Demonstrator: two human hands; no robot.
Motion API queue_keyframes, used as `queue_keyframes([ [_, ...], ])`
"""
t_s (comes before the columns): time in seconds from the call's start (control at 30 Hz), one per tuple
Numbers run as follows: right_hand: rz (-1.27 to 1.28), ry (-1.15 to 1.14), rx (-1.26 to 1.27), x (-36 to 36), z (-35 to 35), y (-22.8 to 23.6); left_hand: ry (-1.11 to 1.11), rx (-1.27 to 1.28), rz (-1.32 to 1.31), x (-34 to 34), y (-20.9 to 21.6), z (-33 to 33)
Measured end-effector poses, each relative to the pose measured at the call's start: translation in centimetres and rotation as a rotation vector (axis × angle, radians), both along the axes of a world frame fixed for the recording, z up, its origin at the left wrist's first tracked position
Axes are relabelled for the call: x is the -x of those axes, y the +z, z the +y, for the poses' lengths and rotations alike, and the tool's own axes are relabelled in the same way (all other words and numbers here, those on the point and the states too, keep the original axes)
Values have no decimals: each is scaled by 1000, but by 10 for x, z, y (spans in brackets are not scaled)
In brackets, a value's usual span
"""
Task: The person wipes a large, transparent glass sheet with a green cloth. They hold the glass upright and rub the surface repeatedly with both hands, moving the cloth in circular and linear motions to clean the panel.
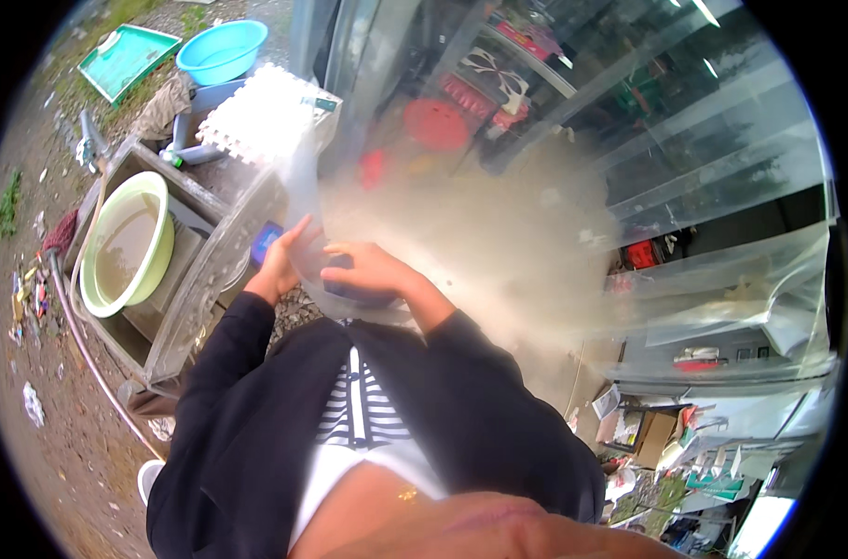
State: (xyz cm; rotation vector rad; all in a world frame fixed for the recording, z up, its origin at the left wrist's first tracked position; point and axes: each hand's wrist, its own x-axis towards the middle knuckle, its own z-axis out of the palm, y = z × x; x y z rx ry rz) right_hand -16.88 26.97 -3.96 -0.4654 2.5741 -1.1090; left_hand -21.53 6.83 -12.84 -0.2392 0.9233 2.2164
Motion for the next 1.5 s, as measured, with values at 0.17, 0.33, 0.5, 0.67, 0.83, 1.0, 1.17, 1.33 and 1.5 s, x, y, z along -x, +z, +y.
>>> queue_keyframes([
  [0.17, 50, -515, 994, 37, 16, 50, 6, -346, 93, -6, 39, 15],
  [0.33, 676, 26, 304, 3, -36, 32, 22, -519, 388, 0, 62, 45],
  [0.5, 800, -38, 123, 2, -6, 3, 106, -573, 180, -1, 79, 32],
  [0.67, 323, -639, 55, 36, 86, -91, 2, -458, 208, 3, 69, 25],
  [0.83, 502, -591, 458, 18, 39, -2, -36, -376, 184, -2, 53, 44],
  [1.0, 922, -122, 86, 6, -2, -22, -42, -488, 85, -7, 77, 58],
  [1.17, 440, -638, -1, 69, 110, -100, -88, -454, 79, -11, 80, 40],
  [1.33, 446, -816, 485, 69, 97, -41, -64, -453, 50, -20, 78, 30],
  [1.5, 858, -214, 229, 52, -7, 18, -39, -412, -44, -20, 79, 33],
])
